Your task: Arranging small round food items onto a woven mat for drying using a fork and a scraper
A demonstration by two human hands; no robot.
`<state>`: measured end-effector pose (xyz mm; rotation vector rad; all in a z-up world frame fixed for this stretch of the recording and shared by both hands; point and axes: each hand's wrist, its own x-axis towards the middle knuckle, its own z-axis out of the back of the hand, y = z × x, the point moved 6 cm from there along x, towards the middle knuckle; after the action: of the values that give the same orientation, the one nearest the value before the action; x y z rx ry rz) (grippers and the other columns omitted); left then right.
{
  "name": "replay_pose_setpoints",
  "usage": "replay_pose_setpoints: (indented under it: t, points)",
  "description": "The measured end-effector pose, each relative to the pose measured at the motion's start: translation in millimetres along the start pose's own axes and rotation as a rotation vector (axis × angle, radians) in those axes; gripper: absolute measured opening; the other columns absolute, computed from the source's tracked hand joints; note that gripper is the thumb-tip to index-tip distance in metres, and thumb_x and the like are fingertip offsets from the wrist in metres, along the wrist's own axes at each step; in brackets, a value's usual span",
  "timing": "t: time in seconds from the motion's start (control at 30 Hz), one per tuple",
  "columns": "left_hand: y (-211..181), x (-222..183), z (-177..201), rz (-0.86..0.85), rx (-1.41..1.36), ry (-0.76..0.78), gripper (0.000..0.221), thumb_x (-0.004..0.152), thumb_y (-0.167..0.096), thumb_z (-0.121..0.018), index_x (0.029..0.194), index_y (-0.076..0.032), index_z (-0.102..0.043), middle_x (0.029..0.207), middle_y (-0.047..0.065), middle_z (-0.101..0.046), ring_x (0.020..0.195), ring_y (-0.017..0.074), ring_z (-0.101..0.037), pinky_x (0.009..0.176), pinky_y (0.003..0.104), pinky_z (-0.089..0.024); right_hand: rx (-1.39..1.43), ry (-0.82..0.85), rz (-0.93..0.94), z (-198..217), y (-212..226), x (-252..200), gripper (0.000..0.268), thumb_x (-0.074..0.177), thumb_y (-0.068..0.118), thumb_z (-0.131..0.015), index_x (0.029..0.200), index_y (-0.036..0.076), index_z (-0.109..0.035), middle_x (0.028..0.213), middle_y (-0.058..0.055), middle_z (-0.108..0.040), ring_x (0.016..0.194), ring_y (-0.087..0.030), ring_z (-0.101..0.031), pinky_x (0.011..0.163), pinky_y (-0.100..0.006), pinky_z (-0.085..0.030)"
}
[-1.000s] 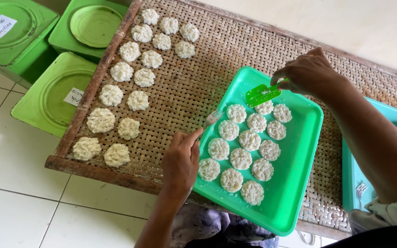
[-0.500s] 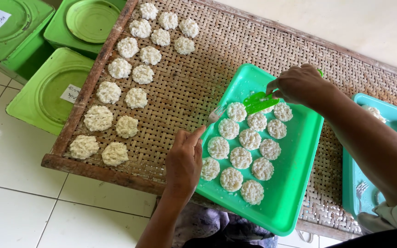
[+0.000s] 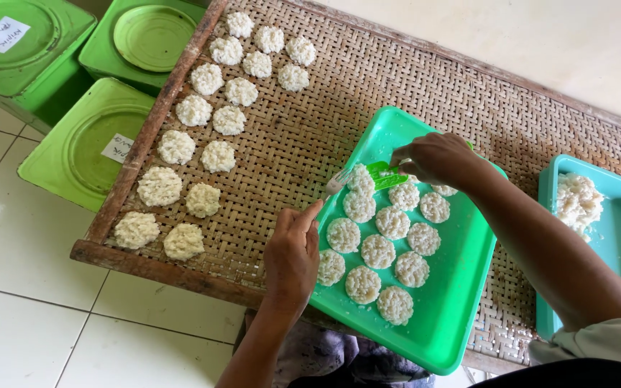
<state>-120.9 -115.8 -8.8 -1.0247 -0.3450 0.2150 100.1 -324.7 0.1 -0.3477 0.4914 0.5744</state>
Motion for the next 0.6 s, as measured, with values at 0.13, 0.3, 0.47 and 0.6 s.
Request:
replay_pose_setpoints:
  t: [0.13,0.3,0.47,0.6]
  points:
    - [5,-1,-4,0.018,0.005,0.010,0.036,0.099,-0.011,-0.058,0.132,-0.021,-0.070,0.092,0.007,-0.060,0.077,0.0379,-0.070,0.061,0.049,-0.062,0.195,0.003,0.011,-8,-12,1,0.036,0.101,0.032,-0.058,0.135,0.025,-0.067,0.113,-0.016,-0.076,0.052,-0.016,-0.059,0.061,-0.033,-0.045]
    - [9,0,-1,0.053,-0.062,0.017,0.038,0.100,-0.010,-0.058,0.134,-0.020,-0.069,0.094,0.010,-0.062,0.081,0.0397,-0.070,0.062,0.049,-0.060,0.504,0.087,0.061,-21,-23,2,0.036,0.098,0.048,-0.057,0.128,0.032,-0.070,0.121,-0.024,-0.071,0.125,-0.047,-0.060,0.109,-0.058,-0.043]
    - [23,9,25,0.138,-0.187,-0.035,0.037,0.101,-0.007,-0.056,0.135,-0.014,-0.069,0.096,0.013,-0.063,0.081,0.0291,-0.069,0.065,0.039,-0.058,0.684,0.054,0.084,-22,-49,-10,0.039,0.095,0.040,-0.061,0.129,0.022,-0.072,0.115,-0.031,-0.073,0.118,-0.051,-0.064,0.105,-0.060,-0.046]
    - [26,21,64,-0.027,-0.091,-0.200,0.036,0.093,-0.001,-0.062,0.127,-0.009,-0.069,0.093,0.008,-0.065,0.074,0.0195,-0.061,0.065,0.034,-0.051,0.964,-0.055,0.138,-15,-75,-3,0.041,0.090,0.017,-0.067,0.129,0.006,-0.071,0.117,-0.012,-0.079,0.108,-0.024,-0.073,0.093,-0.039,-0.058]
